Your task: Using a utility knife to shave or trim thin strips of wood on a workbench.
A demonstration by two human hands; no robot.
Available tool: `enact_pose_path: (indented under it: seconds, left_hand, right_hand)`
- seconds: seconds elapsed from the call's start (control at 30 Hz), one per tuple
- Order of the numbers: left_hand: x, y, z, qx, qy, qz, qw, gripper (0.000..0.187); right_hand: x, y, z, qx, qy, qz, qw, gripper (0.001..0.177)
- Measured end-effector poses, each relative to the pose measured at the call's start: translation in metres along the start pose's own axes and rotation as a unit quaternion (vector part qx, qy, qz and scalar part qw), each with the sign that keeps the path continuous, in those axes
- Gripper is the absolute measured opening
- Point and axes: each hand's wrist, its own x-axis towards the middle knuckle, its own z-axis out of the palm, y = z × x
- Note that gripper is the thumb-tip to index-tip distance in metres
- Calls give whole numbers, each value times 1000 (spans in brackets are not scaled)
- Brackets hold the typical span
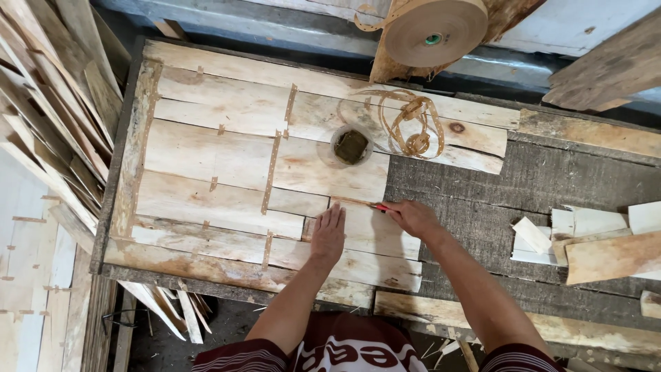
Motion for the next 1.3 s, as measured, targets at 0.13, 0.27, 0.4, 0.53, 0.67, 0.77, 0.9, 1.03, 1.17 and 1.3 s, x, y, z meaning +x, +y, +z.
enact_pose_path:
  seconds: [0.13, 0.27, 0.4, 0.53, 0.67, 0.77, 0.9, 1.03, 1.17, 1.3]
  left_hand:
    - [-1, 1, -5, -4, -10, -7, 1000, 76]
    - [1, 0, 3, 3, 5, -5, 1000, 74]
    - [-1, 2, -1, -3, 5, -8, 1000, 75]
    - [0, 3, -2, 3, 14, -5, 1000, 74]
    - [0, 3, 3, 9, 7, -9, 1000, 77]
    - [3, 2, 7, 4, 6, -15, 1000, 77]
    - [1, 6, -1, 3, -23, -24, 999, 81]
    - [0, 8, -2, 0, -10, -27, 1000, 79]
    - [0, 10, 0, 16, -12, -32, 999, 79]
    - [0, 10, 3, -5, 3, -37, 999, 80]
  right_hand:
    - [-6, 15, 5, -5, 57, -38, 998, 40]
    - [-21, 18, -12, -11, -3, 39, 999, 40]
    - [-28, 35, -10, 3, 8, 27, 1000, 40]
    - [-36, 62, -1, -17, 65, 5, 998, 38]
    - [-55, 57, -18, -2, -18, 96, 995, 40]
    - [-60, 77, -10, -15, 5, 93, 996, 39]
    - [-83, 85, -22, -27, -39, 165, 985, 40]
    - [-97, 103, -21, -12, -22, 172, 985, 41]
    - [-106, 112, -16, -2, -15, 172, 985, 43]
    - [-107, 116, -11, 82, 20, 179, 980, 44]
